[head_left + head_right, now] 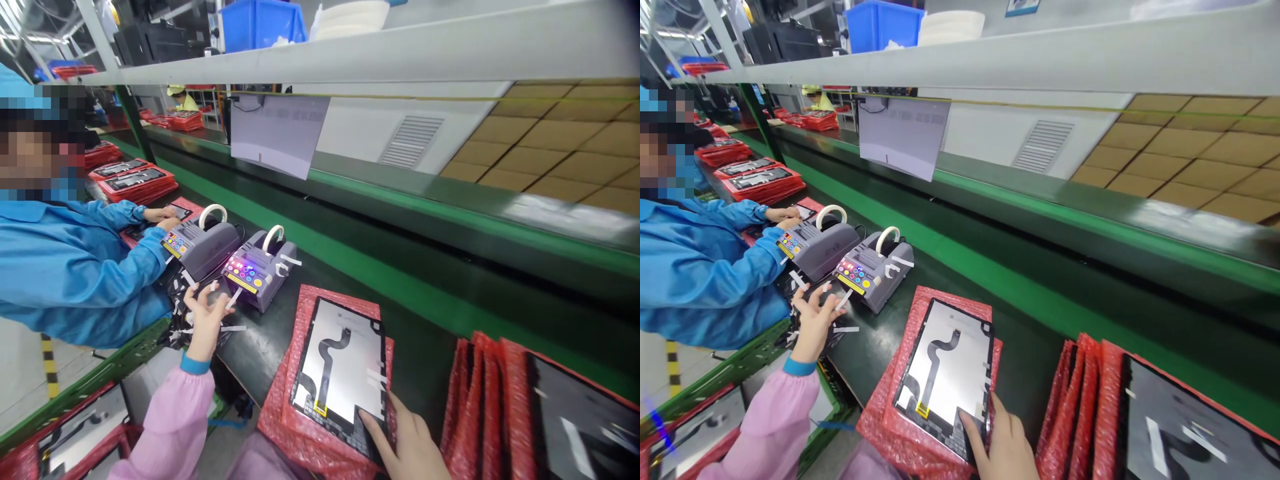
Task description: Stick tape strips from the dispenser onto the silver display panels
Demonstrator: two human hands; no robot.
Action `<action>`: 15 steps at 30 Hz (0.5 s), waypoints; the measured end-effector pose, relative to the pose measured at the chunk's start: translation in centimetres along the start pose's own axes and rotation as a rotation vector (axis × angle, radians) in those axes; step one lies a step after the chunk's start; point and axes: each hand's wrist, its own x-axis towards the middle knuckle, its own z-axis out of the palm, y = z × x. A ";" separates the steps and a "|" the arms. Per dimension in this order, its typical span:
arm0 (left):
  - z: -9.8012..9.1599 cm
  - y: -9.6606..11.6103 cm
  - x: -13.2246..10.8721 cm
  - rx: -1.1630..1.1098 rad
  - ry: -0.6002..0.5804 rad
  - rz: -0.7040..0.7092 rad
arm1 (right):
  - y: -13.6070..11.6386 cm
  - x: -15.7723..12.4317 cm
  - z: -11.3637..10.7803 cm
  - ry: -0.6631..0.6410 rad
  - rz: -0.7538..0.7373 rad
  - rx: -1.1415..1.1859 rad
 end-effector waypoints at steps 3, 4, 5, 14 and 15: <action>0.7 0.3 -0.6 -0.026 -0.052 -0.015 | -0.6 -0.1 -0.5 -0.025 0.012 0.012; 0.5 0.7 -0.3 -0.028 -0.046 -0.003 | -0.7 -0.1 -0.6 -0.027 0.012 0.015; 0.0 1.1 0.2 -0.029 -0.026 0.025 | -0.7 -0.2 -0.6 -0.028 0.010 0.018; -5.3 2.9 9.7 0.102 0.508 0.379 | -0.2 -0.2 -0.9 -0.096 -0.006 0.020; -5.4 2.6 10.6 0.112 0.515 0.364 | -0.3 -0.2 -1.0 -0.099 -0.010 0.019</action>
